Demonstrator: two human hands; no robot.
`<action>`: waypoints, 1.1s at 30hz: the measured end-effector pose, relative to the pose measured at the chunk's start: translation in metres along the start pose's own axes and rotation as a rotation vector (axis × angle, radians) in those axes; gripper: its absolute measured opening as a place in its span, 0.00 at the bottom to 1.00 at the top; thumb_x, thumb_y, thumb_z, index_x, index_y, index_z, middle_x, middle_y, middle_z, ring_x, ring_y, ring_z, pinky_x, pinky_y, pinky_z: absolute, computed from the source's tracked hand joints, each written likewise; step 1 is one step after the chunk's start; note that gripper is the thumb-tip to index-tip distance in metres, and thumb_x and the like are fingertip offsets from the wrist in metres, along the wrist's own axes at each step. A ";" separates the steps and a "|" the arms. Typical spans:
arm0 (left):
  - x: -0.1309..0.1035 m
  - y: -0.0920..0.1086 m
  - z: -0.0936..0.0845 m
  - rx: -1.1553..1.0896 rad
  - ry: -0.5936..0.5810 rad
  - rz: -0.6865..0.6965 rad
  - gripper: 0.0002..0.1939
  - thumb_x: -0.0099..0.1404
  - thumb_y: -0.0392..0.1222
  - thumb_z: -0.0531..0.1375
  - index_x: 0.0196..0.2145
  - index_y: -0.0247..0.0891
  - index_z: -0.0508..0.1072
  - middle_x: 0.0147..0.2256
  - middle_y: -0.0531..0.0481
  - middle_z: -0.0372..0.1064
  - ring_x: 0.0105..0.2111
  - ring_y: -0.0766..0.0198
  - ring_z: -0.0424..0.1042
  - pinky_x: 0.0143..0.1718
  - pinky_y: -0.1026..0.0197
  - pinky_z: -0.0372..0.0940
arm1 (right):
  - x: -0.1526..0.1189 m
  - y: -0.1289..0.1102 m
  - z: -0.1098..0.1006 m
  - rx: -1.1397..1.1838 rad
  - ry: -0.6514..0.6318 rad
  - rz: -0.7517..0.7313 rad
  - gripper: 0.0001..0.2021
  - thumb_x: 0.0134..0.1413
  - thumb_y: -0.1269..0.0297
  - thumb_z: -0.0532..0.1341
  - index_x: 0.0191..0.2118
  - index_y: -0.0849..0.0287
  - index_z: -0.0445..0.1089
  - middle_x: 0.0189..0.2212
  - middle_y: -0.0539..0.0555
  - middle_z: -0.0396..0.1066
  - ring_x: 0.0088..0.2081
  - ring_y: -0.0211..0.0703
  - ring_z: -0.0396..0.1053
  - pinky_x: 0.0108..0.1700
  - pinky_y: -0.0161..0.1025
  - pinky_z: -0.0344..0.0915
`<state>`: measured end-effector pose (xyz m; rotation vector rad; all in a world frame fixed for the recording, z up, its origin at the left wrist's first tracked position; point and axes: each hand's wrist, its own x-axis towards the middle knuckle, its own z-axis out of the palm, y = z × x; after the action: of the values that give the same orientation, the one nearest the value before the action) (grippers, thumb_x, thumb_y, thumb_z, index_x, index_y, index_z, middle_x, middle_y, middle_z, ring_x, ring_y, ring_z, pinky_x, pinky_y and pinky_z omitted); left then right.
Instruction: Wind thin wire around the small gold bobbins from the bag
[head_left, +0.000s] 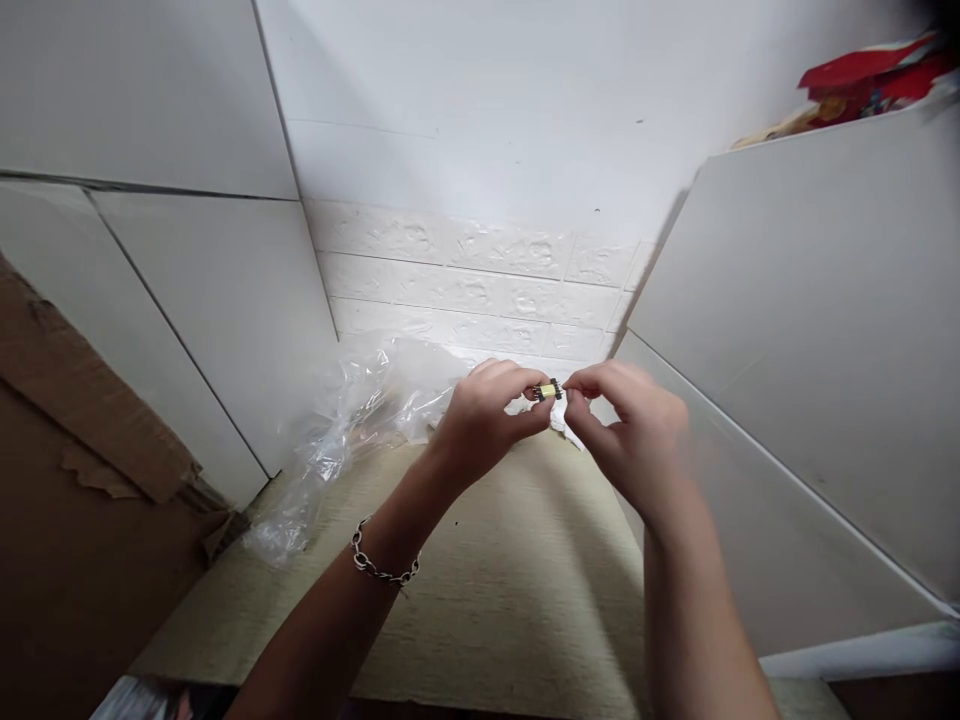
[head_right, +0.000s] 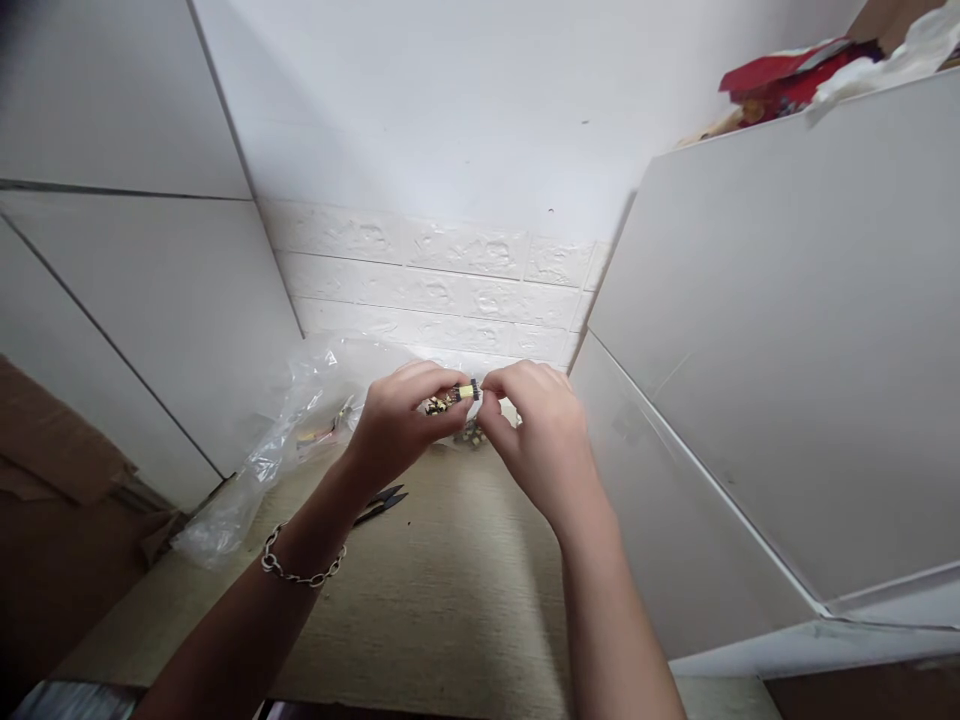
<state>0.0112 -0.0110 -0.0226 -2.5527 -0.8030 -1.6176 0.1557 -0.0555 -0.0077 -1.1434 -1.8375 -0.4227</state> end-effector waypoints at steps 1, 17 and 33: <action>0.001 0.000 -0.002 -0.041 -0.016 -0.009 0.03 0.56 0.37 0.56 0.28 0.36 0.69 0.25 0.55 0.66 0.27 0.71 0.61 0.32 0.67 0.57 | 0.000 0.000 -0.002 0.029 0.002 0.002 0.04 0.49 0.71 0.55 0.26 0.57 0.63 0.24 0.47 0.66 0.29 0.34 0.63 0.32 0.33 0.56; 0.004 0.001 -0.010 -0.363 -0.079 -0.037 0.02 0.54 0.34 0.58 0.28 0.36 0.70 0.24 0.54 0.66 0.25 0.73 0.61 0.27 0.69 0.58 | -0.004 0.000 -0.009 0.422 -0.046 0.139 0.05 0.48 0.73 0.56 0.28 0.55 0.65 0.25 0.46 0.66 0.28 0.32 0.63 0.30 0.32 0.58; 0.000 0.000 0.001 -0.863 -0.179 -0.400 0.09 0.55 0.45 0.58 0.28 0.35 0.71 0.24 0.52 0.64 0.26 0.70 0.61 0.28 0.65 0.57 | -0.002 -0.009 -0.009 0.334 0.008 0.049 0.05 0.48 0.74 0.55 0.27 0.56 0.64 0.24 0.47 0.65 0.27 0.32 0.62 0.29 0.32 0.58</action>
<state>0.0122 -0.0104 -0.0231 -3.3023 -0.7797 -2.2712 0.1532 -0.0669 -0.0026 -0.9517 -1.7876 -0.0853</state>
